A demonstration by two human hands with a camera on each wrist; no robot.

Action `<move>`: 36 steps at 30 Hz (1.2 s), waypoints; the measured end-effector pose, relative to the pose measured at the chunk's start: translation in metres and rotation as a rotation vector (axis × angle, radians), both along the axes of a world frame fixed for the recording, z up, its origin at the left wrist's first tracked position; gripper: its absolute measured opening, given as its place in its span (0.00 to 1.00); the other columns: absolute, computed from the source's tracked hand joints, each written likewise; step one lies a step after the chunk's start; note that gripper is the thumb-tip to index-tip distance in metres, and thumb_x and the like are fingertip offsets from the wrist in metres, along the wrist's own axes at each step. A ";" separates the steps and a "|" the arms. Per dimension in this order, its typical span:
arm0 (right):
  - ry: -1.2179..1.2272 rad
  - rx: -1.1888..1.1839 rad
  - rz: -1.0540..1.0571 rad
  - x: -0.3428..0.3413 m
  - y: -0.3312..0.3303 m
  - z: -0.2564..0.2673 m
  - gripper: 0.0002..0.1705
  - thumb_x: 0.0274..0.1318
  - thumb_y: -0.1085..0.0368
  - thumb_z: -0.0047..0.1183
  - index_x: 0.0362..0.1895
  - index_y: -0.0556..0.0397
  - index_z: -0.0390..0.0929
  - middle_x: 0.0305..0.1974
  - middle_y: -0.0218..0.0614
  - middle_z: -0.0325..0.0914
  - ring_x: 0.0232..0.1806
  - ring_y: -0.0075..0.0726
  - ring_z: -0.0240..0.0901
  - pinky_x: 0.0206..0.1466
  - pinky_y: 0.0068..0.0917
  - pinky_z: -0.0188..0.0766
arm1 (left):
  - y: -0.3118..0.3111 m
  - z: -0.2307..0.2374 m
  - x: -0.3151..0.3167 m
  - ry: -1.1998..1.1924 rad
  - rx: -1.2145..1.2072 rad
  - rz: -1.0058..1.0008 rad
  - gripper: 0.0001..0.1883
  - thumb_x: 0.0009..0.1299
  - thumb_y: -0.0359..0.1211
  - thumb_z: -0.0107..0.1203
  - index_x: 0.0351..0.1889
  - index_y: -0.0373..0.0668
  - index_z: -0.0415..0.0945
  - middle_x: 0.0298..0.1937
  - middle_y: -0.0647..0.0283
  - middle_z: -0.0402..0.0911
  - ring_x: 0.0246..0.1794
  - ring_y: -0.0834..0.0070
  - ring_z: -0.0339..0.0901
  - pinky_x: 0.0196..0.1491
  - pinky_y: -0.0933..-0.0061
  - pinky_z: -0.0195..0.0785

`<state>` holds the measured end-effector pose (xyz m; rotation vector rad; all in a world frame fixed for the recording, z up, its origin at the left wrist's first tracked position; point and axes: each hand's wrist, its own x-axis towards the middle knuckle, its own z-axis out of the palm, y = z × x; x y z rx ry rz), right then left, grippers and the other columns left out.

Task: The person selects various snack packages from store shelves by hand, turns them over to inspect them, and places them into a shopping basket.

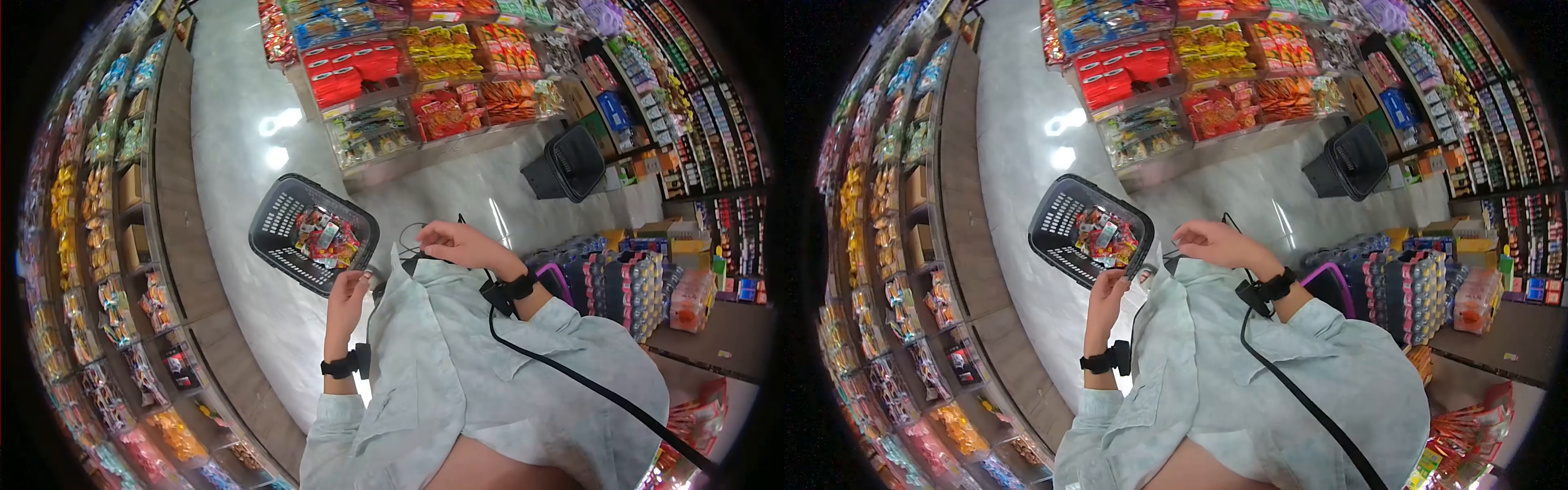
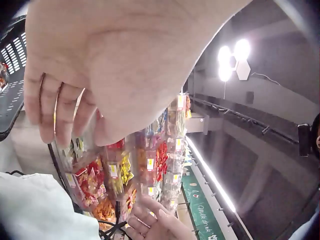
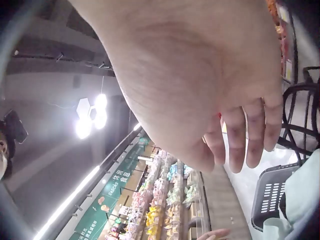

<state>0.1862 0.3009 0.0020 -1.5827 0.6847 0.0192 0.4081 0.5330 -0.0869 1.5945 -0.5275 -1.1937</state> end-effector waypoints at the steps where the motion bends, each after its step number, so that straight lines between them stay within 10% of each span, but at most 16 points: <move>1: 0.006 -0.022 0.016 -0.008 -0.003 0.001 0.19 0.74 0.62 0.60 0.63 0.55 0.79 0.52 0.36 0.85 0.54 0.30 0.82 0.61 0.32 0.78 | -0.005 -0.002 -0.006 0.007 0.008 -0.009 0.12 0.80 0.32 0.59 0.57 0.36 0.79 0.49 0.63 0.86 0.48 0.77 0.82 0.55 0.74 0.75; 17: -0.103 0.200 -0.320 -0.194 -0.156 -0.056 0.15 0.75 0.65 0.58 0.61 0.55 0.79 0.48 0.29 0.83 0.51 0.22 0.79 0.57 0.26 0.76 | -0.204 0.040 -0.160 -0.297 0.155 -0.501 0.16 0.81 0.34 0.60 0.61 0.36 0.78 0.46 0.62 0.85 0.47 0.78 0.82 0.53 0.74 0.76; 24: -0.101 0.196 -0.329 -0.213 -0.206 -0.060 0.14 0.75 0.66 0.58 0.60 0.55 0.79 0.48 0.29 0.83 0.51 0.23 0.79 0.57 0.25 0.76 | -0.256 0.041 -0.185 -0.267 0.170 -0.402 0.15 0.80 0.32 0.59 0.61 0.35 0.78 0.45 0.61 0.86 0.46 0.77 0.83 0.53 0.74 0.77; 36: 0.011 0.081 -0.612 -0.196 -0.279 -0.037 0.16 0.76 0.68 0.57 0.62 0.58 0.77 0.54 0.34 0.83 0.57 0.27 0.80 0.64 0.26 0.74 | -0.450 0.009 -0.044 -0.516 -0.012 -0.404 0.15 0.78 0.35 0.59 0.56 0.36 0.84 0.45 0.52 0.90 0.46 0.62 0.88 0.52 0.63 0.79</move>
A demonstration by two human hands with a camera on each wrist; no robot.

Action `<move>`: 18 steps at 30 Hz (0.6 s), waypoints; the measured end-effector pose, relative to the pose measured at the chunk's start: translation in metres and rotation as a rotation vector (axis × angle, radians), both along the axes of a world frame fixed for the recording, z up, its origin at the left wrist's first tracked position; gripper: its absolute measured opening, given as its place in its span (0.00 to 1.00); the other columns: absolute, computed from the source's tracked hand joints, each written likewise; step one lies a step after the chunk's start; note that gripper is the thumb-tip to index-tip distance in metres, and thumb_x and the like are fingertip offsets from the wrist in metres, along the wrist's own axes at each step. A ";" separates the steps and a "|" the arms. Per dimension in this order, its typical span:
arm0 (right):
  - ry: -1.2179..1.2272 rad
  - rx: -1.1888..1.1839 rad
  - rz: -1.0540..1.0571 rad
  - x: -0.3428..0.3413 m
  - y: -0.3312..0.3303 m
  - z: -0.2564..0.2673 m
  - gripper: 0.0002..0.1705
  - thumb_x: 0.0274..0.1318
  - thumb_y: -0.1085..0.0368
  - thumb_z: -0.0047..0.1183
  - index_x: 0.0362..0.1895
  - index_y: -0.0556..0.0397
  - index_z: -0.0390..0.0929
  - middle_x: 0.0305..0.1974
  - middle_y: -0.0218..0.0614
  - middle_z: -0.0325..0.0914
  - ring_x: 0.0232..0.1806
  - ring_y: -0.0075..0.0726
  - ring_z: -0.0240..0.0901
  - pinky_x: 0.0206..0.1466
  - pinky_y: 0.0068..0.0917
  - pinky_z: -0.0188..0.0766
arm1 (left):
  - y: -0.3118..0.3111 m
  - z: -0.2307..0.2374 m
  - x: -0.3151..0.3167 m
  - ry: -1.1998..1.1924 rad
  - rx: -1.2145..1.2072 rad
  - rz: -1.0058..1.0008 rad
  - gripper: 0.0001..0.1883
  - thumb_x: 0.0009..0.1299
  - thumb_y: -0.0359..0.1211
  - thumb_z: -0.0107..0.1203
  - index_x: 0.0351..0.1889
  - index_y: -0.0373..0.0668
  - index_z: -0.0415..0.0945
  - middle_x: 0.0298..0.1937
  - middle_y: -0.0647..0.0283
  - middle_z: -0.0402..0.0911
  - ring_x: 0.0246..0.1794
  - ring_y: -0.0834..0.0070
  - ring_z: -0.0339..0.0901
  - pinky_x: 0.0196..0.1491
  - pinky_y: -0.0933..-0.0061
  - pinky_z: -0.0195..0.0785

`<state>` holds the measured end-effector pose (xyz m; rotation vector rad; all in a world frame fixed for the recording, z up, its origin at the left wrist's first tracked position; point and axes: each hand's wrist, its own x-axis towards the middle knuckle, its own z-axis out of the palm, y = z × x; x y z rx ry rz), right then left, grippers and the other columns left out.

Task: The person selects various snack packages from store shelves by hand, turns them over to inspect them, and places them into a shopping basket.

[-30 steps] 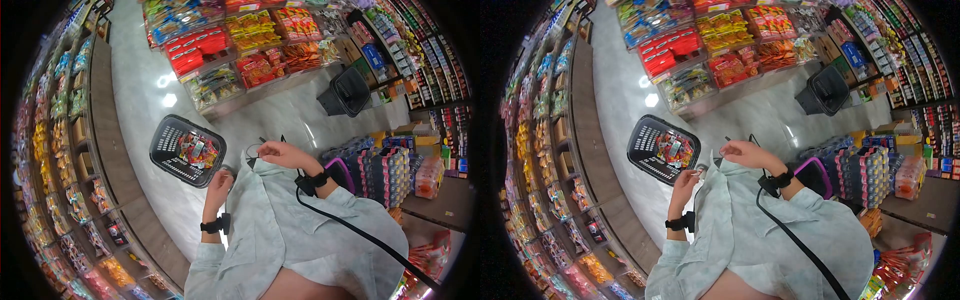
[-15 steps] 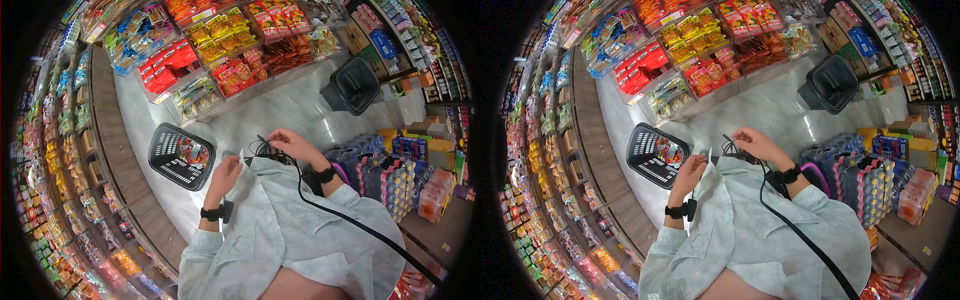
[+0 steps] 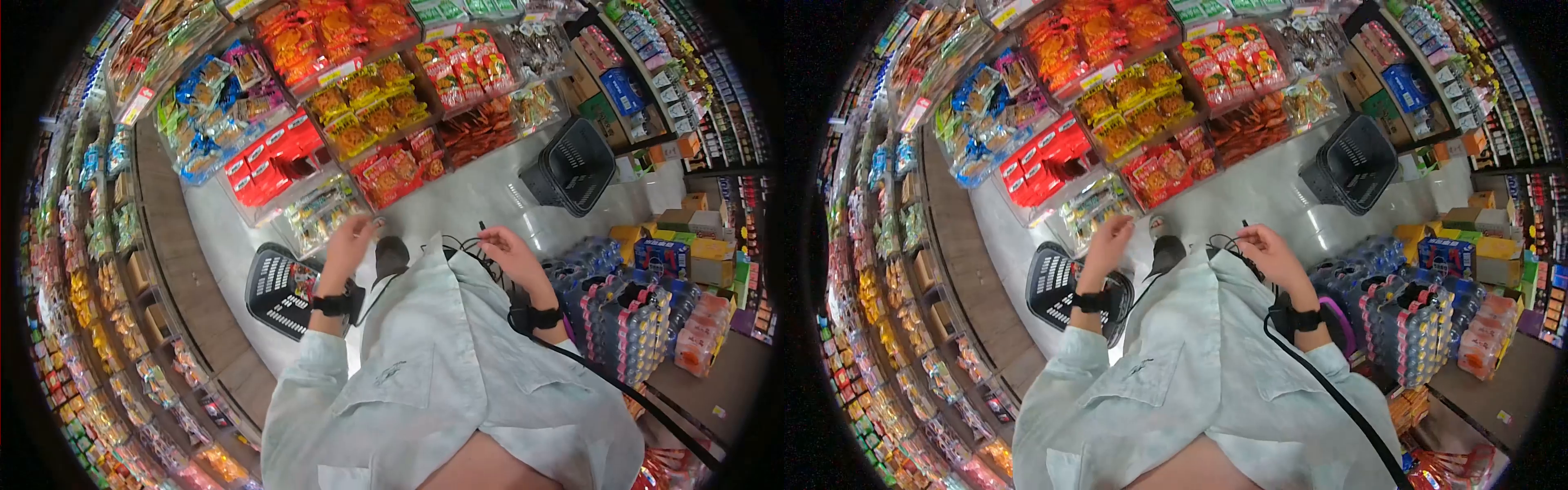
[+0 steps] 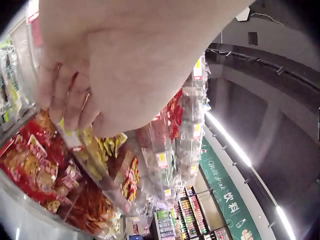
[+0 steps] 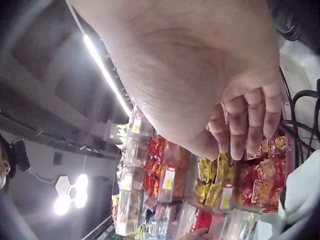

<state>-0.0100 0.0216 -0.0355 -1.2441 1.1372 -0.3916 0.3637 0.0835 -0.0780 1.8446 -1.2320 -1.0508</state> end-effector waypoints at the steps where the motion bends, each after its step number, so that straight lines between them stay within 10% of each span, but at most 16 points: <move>1: 0.022 -0.011 -0.033 0.003 -0.004 0.006 0.16 0.76 0.68 0.57 0.62 0.58 0.77 0.54 0.35 0.82 0.58 0.28 0.80 0.64 0.26 0.74 | -0.020 -0.008 0.023 -0.011 -0.042 0.034 0.15 0.78 0.35 0.59 0.55 0.36 0.84 0.45 0.51 0.90 0.47 0.62 0.88 0.53 0.63 0.79; 7: 0.063 0.006 -0.288 0.037 -0.015 0.023 0.16 0.75 0.67 0.58 0.61 0.58 0.79 0.51 0.34 0.84 0.54 0.26 0.80 0.60 0.25 0.74 | -0.133 -0.129 0.160 -0.257 -0.244 0.121 0.18 0.74 0.38 0.59 0.55 0.36 0.83 0.49 0.44 0.87 0.51 0.48 0.86 0.54 0.56 0.78; 18: 0.181 0.055 -0.384 0.076 -0.022 0.039 0.16 0.75 0.66 0.58 0.61 0.58 0.79 0.50 0.33 0.84 0.52 0.25 0.79 0.57 0.24 0.75 | -0.196 -0.224 0.185 -0.435 0.431 0.083 0.39 0.64 0.54 0.72 0.63 0.32 0.78 0.56 0.37 0.86 0.60 0.45 0.85 0.61 0.50 0.78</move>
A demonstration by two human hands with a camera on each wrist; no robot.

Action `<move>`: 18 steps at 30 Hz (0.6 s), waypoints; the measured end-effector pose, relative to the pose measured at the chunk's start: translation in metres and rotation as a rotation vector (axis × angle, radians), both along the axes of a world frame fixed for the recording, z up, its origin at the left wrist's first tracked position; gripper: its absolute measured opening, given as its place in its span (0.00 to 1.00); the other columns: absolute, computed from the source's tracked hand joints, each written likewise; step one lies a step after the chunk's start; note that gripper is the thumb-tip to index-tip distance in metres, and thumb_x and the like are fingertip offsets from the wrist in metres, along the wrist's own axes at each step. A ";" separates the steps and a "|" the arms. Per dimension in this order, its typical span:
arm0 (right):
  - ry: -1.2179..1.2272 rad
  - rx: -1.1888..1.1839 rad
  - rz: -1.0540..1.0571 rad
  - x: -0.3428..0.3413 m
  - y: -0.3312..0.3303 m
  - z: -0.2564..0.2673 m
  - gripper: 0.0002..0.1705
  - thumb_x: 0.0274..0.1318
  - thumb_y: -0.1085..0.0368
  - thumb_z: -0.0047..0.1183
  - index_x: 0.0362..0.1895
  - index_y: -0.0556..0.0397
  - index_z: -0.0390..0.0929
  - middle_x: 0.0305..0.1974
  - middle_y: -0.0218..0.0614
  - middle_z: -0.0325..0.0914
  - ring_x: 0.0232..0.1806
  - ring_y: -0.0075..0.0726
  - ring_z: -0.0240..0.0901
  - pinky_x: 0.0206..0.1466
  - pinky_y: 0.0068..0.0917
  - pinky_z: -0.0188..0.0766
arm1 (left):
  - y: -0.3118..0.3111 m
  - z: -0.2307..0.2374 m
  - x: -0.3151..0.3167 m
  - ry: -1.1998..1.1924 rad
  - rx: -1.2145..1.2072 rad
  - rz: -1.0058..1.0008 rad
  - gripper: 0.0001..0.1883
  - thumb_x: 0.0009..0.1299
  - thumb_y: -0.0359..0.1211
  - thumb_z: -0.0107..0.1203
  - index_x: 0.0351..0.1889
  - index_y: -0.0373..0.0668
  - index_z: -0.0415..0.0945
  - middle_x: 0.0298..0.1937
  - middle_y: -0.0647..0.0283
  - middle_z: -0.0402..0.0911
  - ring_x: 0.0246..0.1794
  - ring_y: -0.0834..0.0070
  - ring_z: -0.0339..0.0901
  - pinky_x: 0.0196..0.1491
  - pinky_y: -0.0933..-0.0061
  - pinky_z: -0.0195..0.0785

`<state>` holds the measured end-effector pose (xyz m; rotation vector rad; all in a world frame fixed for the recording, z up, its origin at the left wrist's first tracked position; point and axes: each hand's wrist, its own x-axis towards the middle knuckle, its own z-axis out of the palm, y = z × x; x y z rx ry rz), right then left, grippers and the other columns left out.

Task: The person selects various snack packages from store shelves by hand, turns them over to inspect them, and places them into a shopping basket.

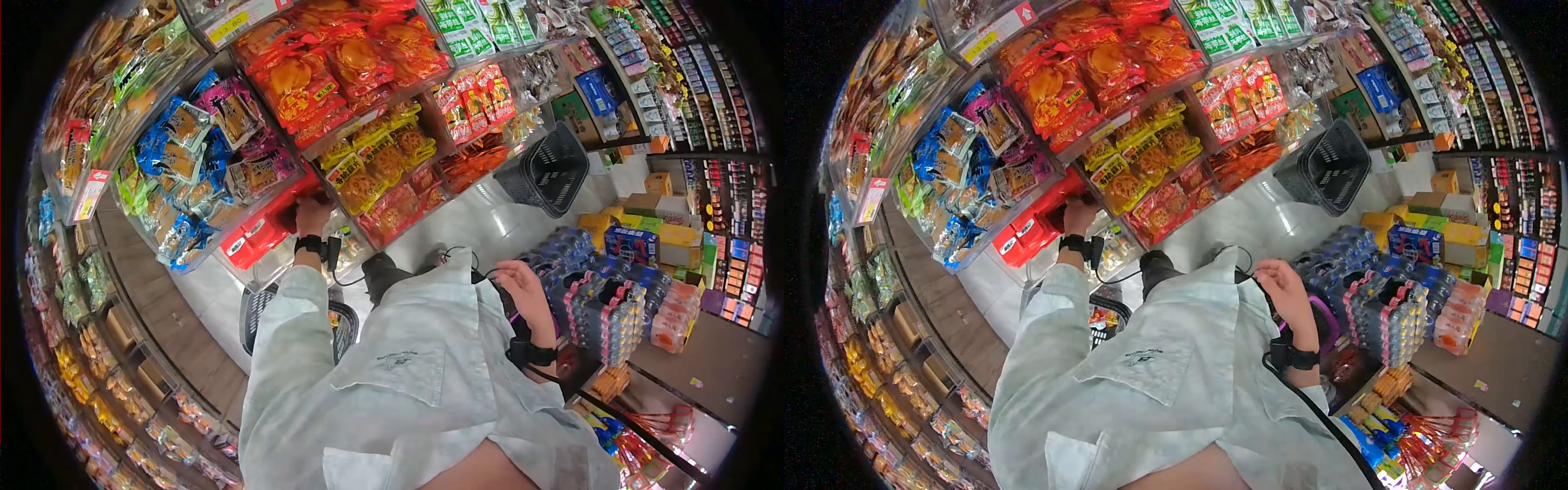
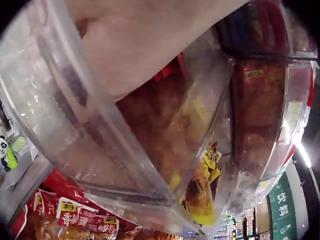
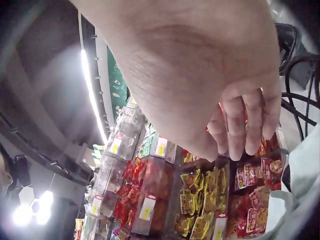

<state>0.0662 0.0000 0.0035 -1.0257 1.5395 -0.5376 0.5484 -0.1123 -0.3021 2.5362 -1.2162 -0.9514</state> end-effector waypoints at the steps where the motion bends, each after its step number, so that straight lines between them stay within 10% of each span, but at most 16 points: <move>1: 0.006 0.000 0.004 0.003 -0.005 0.001 0.16 0.75 0.66 0.58 0.61 0.58 0.79 0.49 0.33 0.84 0.52 0.25 0.79 0.57 0.24 0.75 | 0.001 0.003 0.000 0.049 -0.025 0.007 0.44 0.63 0.53 0.73 0.66 0.31 0.70 0.57 0.35 0.86 0.61 0.43 0.84 0.62 0.49 0.78; 4: -0.003 -0.027 0.038 0.005 -0.018 -0.002 0.16 0.75 0.67 0.58 0.61 0.58 0.79 0.49 0.34 0.84 0.52 0.26 0.79 0.57 0.25 0.76 | 0.011 0.037 0.000 0.122 -0.076 0.026 0.53 0.62 0.53 0.74 0.72 0.28 0.57 0.58 0.33 0.84 0.62 0.40 0.82 0.63 0.47 0.77; 9: -0.030 -0.026 0.135 0.004 -0.047 -0.006 0.15 0.76 0.67 0.57 0.61 0.59 0.78 0.49 0.34 0.84 0.52 0.26 0.79 0.58 0.25 0.76 | 0.035 0.085 -0.006 0.188 -0.268 0.140 0.46 0.61 0.52 0.74 0.66 0.30 0.65 0.55 0.36 0.86 0.60 0.41 0.84 0.61 0.49 0.77; 18: -0.110 -0.161 0.547 -0.011 -0.160 -0.020 0.15 0.74 0.66 0.59 0.60 0.57 0.79 0.49 0.32 0.85 0.52 0.26 0.81 0.59 0.28 0.77 | 0.101 0.200 -0.070 0.416 -0.618 0.475 0.25 0.77 0.33 0.62 0.66 0.29 0.69 0.44 0.51 0.88 0.36 0.73 0.84 0.38 0.73 0.77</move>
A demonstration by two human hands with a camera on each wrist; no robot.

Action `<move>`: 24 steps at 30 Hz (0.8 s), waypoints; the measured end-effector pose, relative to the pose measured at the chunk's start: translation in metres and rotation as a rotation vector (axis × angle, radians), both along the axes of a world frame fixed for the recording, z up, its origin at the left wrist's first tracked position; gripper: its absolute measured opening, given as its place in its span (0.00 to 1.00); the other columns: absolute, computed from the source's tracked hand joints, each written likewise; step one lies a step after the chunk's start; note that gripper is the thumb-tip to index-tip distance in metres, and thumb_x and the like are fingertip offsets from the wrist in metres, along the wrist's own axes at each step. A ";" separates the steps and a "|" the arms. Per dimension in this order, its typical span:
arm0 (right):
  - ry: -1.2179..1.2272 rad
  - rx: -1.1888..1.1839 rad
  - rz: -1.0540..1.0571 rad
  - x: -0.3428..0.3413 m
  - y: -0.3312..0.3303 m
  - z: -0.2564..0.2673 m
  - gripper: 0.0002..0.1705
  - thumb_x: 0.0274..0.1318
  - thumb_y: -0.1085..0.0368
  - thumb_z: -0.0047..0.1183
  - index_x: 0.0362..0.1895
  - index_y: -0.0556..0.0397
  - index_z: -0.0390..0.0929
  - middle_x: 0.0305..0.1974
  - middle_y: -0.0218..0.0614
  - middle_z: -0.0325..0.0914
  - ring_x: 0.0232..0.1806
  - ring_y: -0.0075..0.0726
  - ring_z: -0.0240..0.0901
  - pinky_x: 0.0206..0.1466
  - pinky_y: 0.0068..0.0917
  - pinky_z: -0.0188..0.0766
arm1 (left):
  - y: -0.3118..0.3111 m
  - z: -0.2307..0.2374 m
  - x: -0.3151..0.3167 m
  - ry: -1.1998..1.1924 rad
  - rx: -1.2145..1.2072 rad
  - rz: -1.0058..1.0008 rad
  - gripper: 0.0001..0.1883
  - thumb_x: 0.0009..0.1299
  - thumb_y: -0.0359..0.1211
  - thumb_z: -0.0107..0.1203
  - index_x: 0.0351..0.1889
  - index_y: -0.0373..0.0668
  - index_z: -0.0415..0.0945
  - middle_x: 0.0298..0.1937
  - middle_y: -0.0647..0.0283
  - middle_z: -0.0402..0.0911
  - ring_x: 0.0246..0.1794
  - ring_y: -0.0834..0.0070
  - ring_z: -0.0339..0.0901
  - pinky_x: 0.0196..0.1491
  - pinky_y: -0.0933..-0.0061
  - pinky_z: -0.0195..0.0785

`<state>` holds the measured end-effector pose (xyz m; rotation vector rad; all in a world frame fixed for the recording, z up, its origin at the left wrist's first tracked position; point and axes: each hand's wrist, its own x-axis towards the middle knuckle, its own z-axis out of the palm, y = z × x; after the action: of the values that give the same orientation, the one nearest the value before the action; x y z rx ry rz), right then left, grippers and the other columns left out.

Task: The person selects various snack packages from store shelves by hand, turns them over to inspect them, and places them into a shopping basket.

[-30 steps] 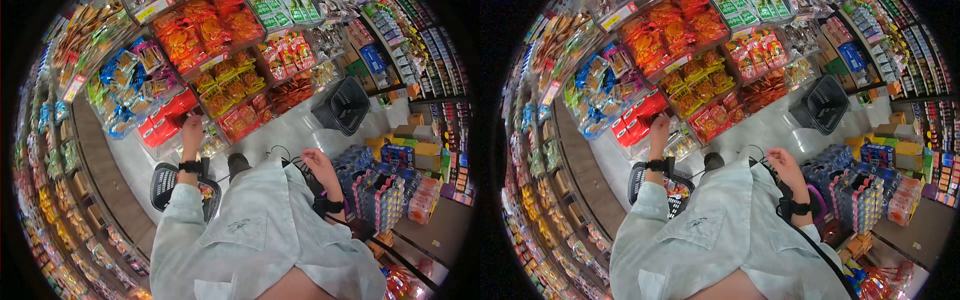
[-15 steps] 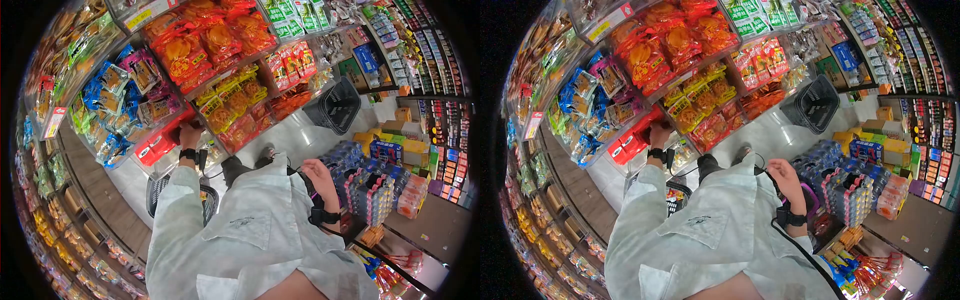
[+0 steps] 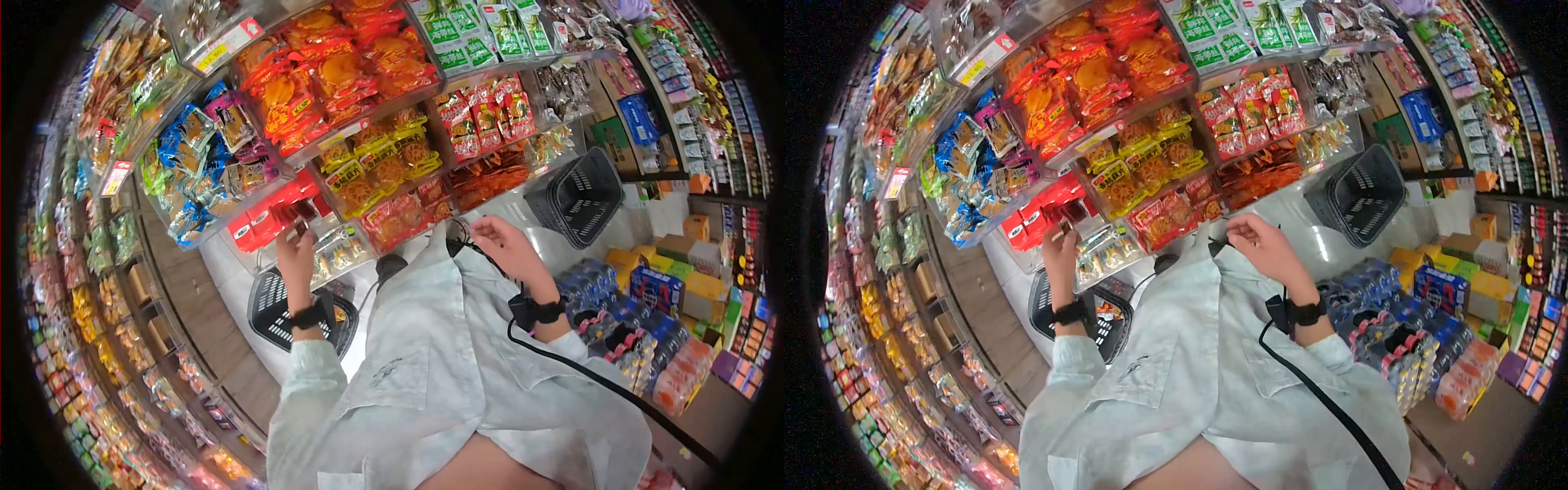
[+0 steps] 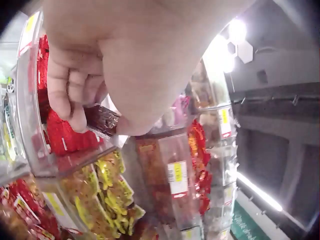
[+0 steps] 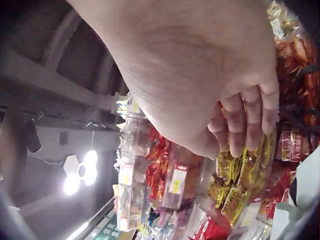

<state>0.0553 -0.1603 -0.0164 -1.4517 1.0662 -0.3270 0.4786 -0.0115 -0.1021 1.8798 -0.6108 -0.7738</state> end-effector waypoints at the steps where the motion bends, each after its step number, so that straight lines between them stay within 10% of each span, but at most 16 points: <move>1: -0.030 -0.011 0.050 -0.001 -0.013 0.003 0.15 0.75 0.67 0.58 0.60 0.57 0.78 0.50 0.32 0.85 0.53 0.26 0.81 0.60 0.28 0.77 | 0.005 0.017 -0.016 0.053 0.008 0.054 0.24 0.78 0.32 0.61 0.66 0.29 0.69 0.44 0.51 0.88 0.32 0.76 0.82 0.35 0.75 0.74; 11: -0.230 0.027 0.497 -0.027 -0.072 0.020 0.22 0.71 0.63 0.63 0.64 0.56 0.76 0.52 0.34 0.84 0.53 0.29 0.81 0.60 0.31 0.77 | -0.042 0.098 -0.245 0.234 -0.061 -0.152 0.21 0.83 0.30 0.53 0.71 0.36 0.70 0.47 0.59 0.86 0.29 0.84 0.75 0.36 0.80 0.71; 24: -0.374 0.238 0.106 -0.097 -0.052 0.011 0.20 0.72 0.67 0.61 0.63 0.57 0.74 0.47 0.31 0.83 0.49 0.21 0.80 0.56 0.28 0.77 | -0.103 0.117 -0.324 -0.020 0.010 -0.656 0.33 0.72 0.32 0.69 0.74 0.37 0.69 0.54 0.54 0.87 0.34 0.75 0.85 0.41 0.71 0.79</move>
<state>-0.0422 -0.2125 -0.0051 -1.1718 0.6975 -0.3652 0.1549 -0.1147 0.0151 1.6984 -1.2679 -1.1692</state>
